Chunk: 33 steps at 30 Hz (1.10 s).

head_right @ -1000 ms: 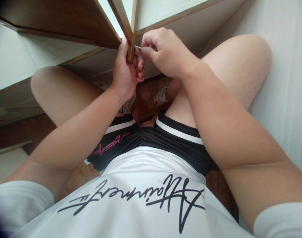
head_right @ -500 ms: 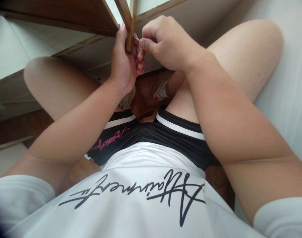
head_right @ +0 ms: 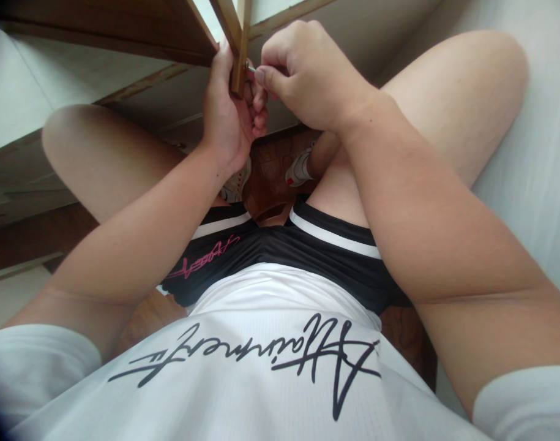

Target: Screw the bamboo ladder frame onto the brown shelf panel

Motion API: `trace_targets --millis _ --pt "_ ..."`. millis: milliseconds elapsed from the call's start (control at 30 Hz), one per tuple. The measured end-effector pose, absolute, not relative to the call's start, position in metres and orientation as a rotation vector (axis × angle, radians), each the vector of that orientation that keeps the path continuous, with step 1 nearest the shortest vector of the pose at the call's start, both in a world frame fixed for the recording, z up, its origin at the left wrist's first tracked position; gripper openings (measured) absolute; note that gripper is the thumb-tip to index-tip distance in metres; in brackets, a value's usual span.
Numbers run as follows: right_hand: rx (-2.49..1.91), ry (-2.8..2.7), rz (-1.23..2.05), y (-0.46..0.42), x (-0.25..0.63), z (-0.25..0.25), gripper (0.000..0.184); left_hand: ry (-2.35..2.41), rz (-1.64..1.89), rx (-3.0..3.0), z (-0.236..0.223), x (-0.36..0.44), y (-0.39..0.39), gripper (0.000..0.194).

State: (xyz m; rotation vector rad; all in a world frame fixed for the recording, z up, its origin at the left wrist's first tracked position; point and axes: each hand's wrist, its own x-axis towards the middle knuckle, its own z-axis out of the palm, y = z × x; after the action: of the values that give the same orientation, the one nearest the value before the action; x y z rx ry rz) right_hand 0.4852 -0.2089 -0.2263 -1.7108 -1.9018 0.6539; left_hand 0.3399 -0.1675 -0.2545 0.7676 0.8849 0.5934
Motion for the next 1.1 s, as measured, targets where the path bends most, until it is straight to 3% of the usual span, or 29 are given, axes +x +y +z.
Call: trace_targets --millis 900,1100 --pt "-1.788 -1.958 0.460 -0.2113 0.4869 -0.2255 0.024 0.805 0.655 0.774 -0.2612 0.3402 -0.1676 0.052" --pt "-1.695 -1.833 0.606 -0.2114 0.4854 -0.2272 0.020 0.847 0.622 0.788 -0.2601 0.3402 -0.1676 0.053"
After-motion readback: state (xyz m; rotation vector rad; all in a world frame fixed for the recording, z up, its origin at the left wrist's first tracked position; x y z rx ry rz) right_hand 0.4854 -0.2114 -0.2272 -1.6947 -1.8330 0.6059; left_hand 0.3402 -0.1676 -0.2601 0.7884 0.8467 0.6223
